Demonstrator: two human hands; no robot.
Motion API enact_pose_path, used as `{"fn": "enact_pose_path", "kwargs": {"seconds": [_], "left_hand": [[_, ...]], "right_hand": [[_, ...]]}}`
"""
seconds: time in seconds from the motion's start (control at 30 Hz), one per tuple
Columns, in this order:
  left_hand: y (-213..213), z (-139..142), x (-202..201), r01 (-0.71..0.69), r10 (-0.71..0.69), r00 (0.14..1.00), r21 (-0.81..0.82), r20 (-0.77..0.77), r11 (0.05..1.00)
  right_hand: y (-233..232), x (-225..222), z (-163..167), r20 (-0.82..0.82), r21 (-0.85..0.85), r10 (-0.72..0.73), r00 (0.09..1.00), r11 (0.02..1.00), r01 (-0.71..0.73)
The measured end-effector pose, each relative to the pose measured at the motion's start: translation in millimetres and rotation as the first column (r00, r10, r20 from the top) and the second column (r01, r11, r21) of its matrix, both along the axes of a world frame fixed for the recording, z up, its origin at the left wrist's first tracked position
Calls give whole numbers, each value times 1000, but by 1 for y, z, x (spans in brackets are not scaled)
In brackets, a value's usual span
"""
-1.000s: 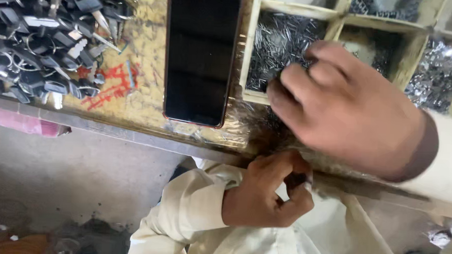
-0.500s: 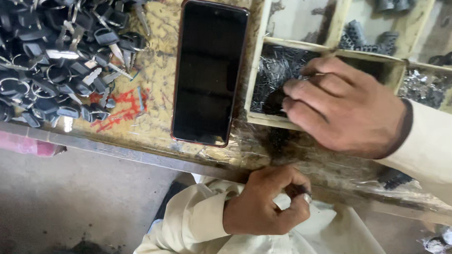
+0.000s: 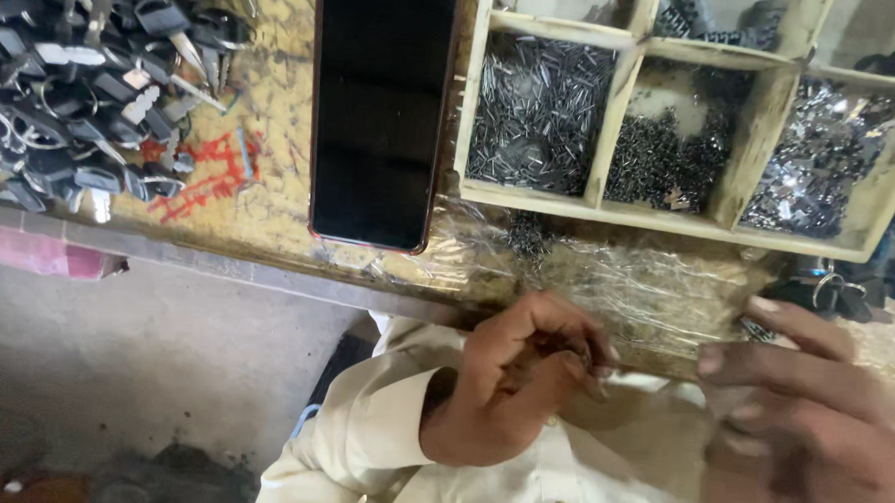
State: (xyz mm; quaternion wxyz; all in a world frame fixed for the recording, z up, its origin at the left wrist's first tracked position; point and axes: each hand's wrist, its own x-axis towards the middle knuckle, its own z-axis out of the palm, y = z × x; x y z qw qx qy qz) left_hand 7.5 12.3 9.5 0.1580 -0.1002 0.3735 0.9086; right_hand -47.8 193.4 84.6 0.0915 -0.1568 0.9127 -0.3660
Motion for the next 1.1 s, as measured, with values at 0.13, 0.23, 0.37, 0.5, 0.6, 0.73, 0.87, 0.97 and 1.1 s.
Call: {"fn": "enact_pose_path", "kwargs": {"seconds": [0.13, 0.23, 0.37, 0.5, 0.6, 0.73, 0.87, 0.97, 1.1], "left_hand": [[8, 3, 6, 90, -88, 995, -35, 55, 995], [8, 5, 5, 112, -110, 993, -54, 41, 992], [4, 5, 3, 143, -145, 989, -76, -19, 987], [5, 4, 2, 163, -188, 971, -169, -146, 972], [12, 5, 5, 94, -135, 980, -256, -144, 962], [16, 5, 10, 143, -142, 990, -105, 26, 984], [12, 3, 11, 180, -195, 980, -218, -46, 959], [11, 3, 8, 194, -221, 972, -265, -75, 945], [9, 5, 1, 187, -235, 967, -355, -97, 916]], "right_hand": [[24, 54, -47, 32, -116, -134, 990, 984, 137], [15, 74, -63, -233, -97, -133, 963, 989, 113], [-11, 70, -55, -262, -110, -246, 933, 968, 224], [-10, 68, -52, -231, -44, -253, 940, 967, 250], [2, 73, -57, -159, -75, -211, 964, 977, 202], [16, 80, -60, -291, -181, -163, 943, 977, 113], [23, 79, -59, -137, -192, -79, 987, 980, 52], [30, 75, -63, 109, -338, -153, 982, 924, 182], [52, 66, -67, 200, -367, -22, 980, 925, 96]]}}
